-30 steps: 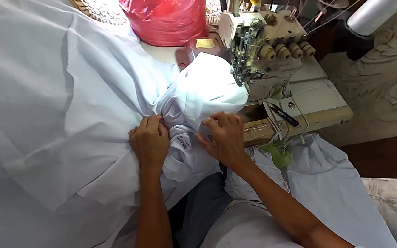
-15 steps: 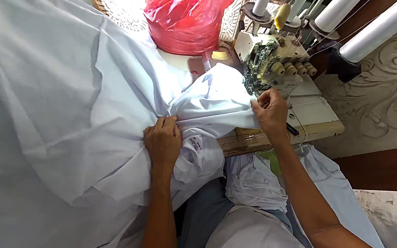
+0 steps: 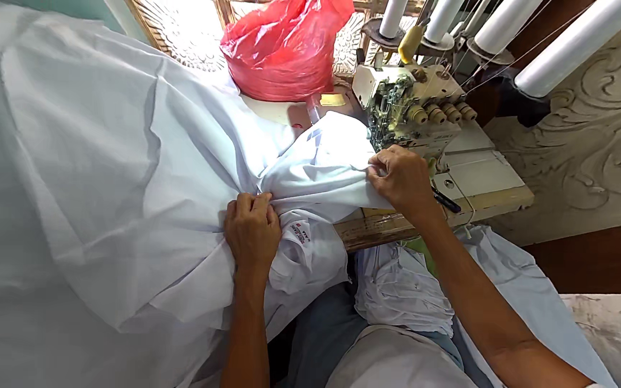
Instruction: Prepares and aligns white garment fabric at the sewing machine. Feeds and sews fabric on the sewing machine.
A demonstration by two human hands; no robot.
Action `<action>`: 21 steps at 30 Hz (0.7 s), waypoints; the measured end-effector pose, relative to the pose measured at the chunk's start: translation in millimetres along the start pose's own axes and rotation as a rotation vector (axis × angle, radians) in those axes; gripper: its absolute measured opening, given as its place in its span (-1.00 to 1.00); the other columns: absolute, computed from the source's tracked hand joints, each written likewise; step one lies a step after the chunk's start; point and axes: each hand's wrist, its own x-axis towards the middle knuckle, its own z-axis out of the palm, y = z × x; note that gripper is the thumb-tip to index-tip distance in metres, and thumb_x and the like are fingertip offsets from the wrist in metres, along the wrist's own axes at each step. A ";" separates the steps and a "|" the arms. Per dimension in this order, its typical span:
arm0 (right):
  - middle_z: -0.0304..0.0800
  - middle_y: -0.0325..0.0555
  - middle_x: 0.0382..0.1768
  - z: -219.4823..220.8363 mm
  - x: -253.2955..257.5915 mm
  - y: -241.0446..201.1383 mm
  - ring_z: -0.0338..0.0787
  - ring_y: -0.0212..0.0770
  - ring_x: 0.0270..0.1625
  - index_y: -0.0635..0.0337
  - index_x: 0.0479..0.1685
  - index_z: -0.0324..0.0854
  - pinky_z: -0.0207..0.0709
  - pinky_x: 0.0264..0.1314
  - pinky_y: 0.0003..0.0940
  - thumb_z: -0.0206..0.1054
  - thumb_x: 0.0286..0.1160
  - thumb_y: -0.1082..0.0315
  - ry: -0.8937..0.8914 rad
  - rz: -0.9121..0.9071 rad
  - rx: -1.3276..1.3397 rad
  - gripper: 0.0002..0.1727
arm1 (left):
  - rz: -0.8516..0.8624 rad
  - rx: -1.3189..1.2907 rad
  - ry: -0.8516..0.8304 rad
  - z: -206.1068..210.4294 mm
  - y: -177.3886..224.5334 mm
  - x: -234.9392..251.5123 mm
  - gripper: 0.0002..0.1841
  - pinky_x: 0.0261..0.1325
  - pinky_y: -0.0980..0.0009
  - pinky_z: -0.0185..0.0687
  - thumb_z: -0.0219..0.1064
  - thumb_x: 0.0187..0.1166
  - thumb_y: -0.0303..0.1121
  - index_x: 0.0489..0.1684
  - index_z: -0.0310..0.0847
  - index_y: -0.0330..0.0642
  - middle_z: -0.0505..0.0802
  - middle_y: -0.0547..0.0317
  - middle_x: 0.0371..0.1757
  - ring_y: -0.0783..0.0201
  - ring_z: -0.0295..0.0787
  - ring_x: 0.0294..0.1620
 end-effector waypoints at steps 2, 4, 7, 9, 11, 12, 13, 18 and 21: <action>0.82 0.23 -0.29 -3.1 0.9 3.1 0.85 0.20 -0.21 0.39 -0.24 0.82 0.63 -0.18 0.14 0.35 0.43 0.49 -0.023 -0.020 -0.008 -0.85 | 0.036 0.002 0.051 0.0 -2.0 -0.1 -0.72 0.32 -0.26 0.47 0.20 0.62 -0.47 0.12 0.76 -0.42 0.72 -0.40 0.25 -0.43 0.59 0.32; 0.82 0.22 -0.33 -6.3 3.7 7.0 0.85 0.22 -0.23 0.39 -0.24 0.81 0.62 -0.19 0.17 0.31 0.51 0.47 -0.037 -0.022 0.023 -0.82 | 0.096 -0.028 0.133 -4.8 3.9 -1.2 -0.71 0.44 -0.22 0.41 0.20 0.62 -0.46 0.11 0.76 -0.44 0.71 -0.40 0.32 -0.42 0.55 0.41; 0.81 0.06 -0.38 -30.2 20.4 6.6 0.79 0.01 -0.28 0.30 -0.17 0.80 0.57 -0.16 0.09 0.27 0.66 0.33 -0.136 0.058 0.262 -0.76 | 0.184 -0.213 0.164 -24.4 42.2 -7.9 -0.77 0.20 -0.08 0.63 0.28 0.54 -0.46 -0.14 0.79 -0.48 0.85 -0.32 -0.01 -0.23 0.79 0.11; 0.70 -0.21 -0.40 -55.4 31.6 -3.0 0.64 -0.40 -0.33 0.24 -0.17 0.73 0.53 -0.15 -0.33 0.22 0.71 0.33 -0.188 0.063 0.591 -0.78 | 0.241 -0.418 -0.073 -37.9 73.9 -12.3 -0.75 -0.18 0.20 0.75 0.26 0.58 -0.40 -0.31 0.80 -0.41 0.85 -0.08 -0.34 0.11 0.83 -0.31; 0.59 -0.44 -0.40 -80.2 36.2 -19.1 0.61 -0.63 -0.31 0.11 -0.25 0.57 0.56 -0.12 -0.61 0.06 0.74 0.39 -0.206 -0.026 0.986 -0.80 | 0.293 -0.560 -0.579 -48.7 98.7 -4.7 -0.66 -0.14 0.18 0.76 0.14 0.74 -0.34 -0.17 0.81 -0.42 0.88 -0.07 -0.32 0.14 0.84 -0.34; 0.57 -0.49 -0.40 -91.5 36.3 -27.5 0.60 -0.66 -0.30 0.04 -0.28 0.51 0.56 -0.12 -0.65 -0.01 0.74 0.40 -0.206 -0.101 1.112 -0.77 | 0.329 -0.557 -0.781 -48.9 107.3 5.3 -0.64 -0.06 0.14 0.73 0.08 0.79 -0.33 -0.07 0.79 -0.42 0.88 -0.11 -0.26 0.10 0.84 -0.27; 0.53 -0.50 -0.41 -101.4 35.7 -34.0 0.58 -0.66 -0.31 0.01 -0.30 0.47 0.54 -0.14 -0.68 -0.05 0.74 0.41 -0.195 -0.192 1.158 -0.76 | 0.364 -0.526 -0.883 -46.5 113.1 16.3 -0.64 0.03 0.09 0.72 0.06 0.80 -0.35 0.00 0.78 -0.43 0.89 -0.15 -0.19 0.05 0.85 -0.18; 0.52 -0.31 -0.36 -116.8 25.6 -32.3 0.54 -0.65 -0.34 0.29 -0.15 0.47 0.46 -0.23 -0.74 -0.01 0.79 0.42 -0.046 -0.410 0.951 -0.81 | 0.179 -0.240 -0.782 -60.9 128.5 78.2 -0.75 0.38 -0.12 0.47 0.20 0.69 -0.60 0.20 0.66 -0.54 0.79 -0.35 0.18 -0.18 0.71 0.27; 0.71 -0.03 0.06 -112.7 29.0 -22.7 0.72 -0.58 -0.19 0.49 0.45 0.35 0.67 -0.12 -0.65 0.11 0.73 0.49 -0.058 -0.457 1.112 -0.61 | 0.462 -0.025 -0.501 -45.7 103.5 107.6 -0.73 0.27 -0.24 0.53 0.23 0.67 -0.41 0.06 0.72 -0.48 0.83 -0.38 0.04 -0.22 0.77 0.19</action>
